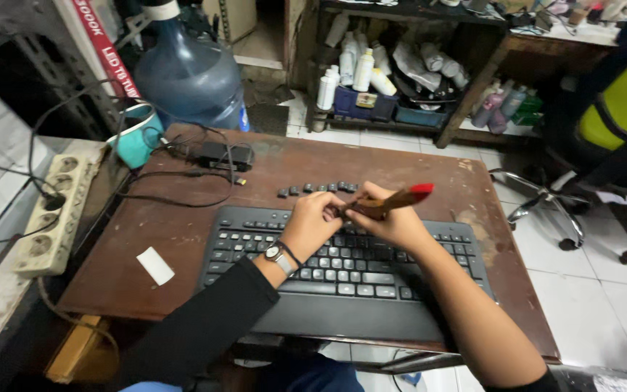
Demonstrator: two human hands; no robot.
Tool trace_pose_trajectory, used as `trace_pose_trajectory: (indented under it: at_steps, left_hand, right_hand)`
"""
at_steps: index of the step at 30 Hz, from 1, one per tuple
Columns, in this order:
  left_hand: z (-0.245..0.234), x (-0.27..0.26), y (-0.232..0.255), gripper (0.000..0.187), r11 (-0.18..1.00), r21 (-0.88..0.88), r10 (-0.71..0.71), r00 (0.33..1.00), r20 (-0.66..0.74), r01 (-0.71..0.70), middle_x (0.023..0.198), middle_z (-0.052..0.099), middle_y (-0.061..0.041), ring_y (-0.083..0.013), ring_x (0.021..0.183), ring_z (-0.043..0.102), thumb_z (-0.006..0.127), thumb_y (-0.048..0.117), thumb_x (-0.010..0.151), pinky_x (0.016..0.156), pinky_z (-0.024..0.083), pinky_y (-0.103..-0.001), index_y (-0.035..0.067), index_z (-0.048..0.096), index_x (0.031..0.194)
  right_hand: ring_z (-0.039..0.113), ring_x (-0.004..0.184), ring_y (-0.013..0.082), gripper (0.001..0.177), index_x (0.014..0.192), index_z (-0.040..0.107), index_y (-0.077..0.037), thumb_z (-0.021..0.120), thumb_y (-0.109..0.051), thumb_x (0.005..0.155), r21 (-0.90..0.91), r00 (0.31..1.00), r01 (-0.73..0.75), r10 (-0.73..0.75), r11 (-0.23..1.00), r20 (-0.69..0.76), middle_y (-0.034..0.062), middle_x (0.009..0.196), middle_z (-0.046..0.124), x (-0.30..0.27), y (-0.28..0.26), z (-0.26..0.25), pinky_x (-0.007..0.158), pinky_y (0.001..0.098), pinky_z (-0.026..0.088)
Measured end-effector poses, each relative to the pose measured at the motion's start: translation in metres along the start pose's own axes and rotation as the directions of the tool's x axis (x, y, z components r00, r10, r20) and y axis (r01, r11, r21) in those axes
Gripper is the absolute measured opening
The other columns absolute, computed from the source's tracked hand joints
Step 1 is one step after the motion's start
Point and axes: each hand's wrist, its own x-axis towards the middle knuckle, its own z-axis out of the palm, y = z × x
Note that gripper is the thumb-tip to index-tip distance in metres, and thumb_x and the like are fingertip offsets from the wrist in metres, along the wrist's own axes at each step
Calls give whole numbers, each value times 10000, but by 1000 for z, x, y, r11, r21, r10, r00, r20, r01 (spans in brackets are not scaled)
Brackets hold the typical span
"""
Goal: The person removes individual keyboard keycaps, brushes each one with a paintbrush, and places them back onto the keyboard. The process is repeated for multiple keycaps throughout the clip.
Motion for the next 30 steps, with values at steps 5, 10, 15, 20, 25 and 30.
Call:
trace_pose_trajectory:
  at_steps: [5, 10, 15, 20, 25, 30]
  left_hand:
    - [-3, -1, 17, 268, 995, 83, 61, 998, -9, -60, 838, 677, -168, -306, 737, 726, 682, -40, 709, 590, 597, -275, 19, 739, 963]
    - [-4, -5, 24, 253, 992, 88, 98, 993, -59, -93, 823, 714, -139, -285, 745, 725, 748, 6, 679, 602, 591, -277, 64, 766, 925]
    - [-15, -3, 38, 329, 997, -71, -29, 997, -78, 23, 843, 715, -144, -212, 741, 737, 727, -58, 685, 655, 612, -223, 62, 789, 985]
    - [-7, -3, 23, 303, 998, 40, 59, 996, -60, -57, 842, 712, -148, -276, 771, 731, 733, -62, 696, 639, 609, -263, 52, 784, 972]
    - [-6, -3, 24, 318, 998, -60, -2, 999, -36, 0, 824, 703, -170, -218, 734, 742, 777, -58, 710, 638, 623, -230, 5, 769, 1022]
    - [-4, -2, 24, 324, 992, -125, -22, 999, -25, 18, 846, 694, -180, -173, 734, 716, 773, -51, 725, 657, 620, -213, -13, 762, 1046]
  right_hand:
    - [699, 819, 427, 223, 974, 619, -117, 774, -159, 820, -40, 1000, 0, 0, 999, -23, 179, 833, 715, 3, -12, -7, 740, 474, 549]
    - [699, 808, 439, 248, 990, 604, -115, 783, -197, 840, -40, 998, 47, -49, 998, -44, 193, 825, 704, 4, -14, -12, 716, 499, 562]
    - [720, 747, 341, 135, 972, 656, -167, 742, -190, 870, -57, 991, 132, -133, 990, -11, 101, 763, 705, 5, -26, -16, 704, 419, 584]
    - [715, 739, 326, 124, 954, 656, -139, 746, -137, 869, -128, 979, 203, -204, 971, 1, 89, 771, 701, 3, -22, -16, 682, 398, 580]
    - [703, 728, 338, 158, 962, 634, -129, 758, -140, 863, -184, 972, 220, -231, 958, -38, 106, 757, 670, 3, -19, -13, 675, 409, 578]
    - [721, 752, 330, 156, 962, 653, -115, 755, -90, 847, -188, 976, 208, -215, 960, -16, 100, 774, 686, 5, -15, -15, 695, 402, 584]
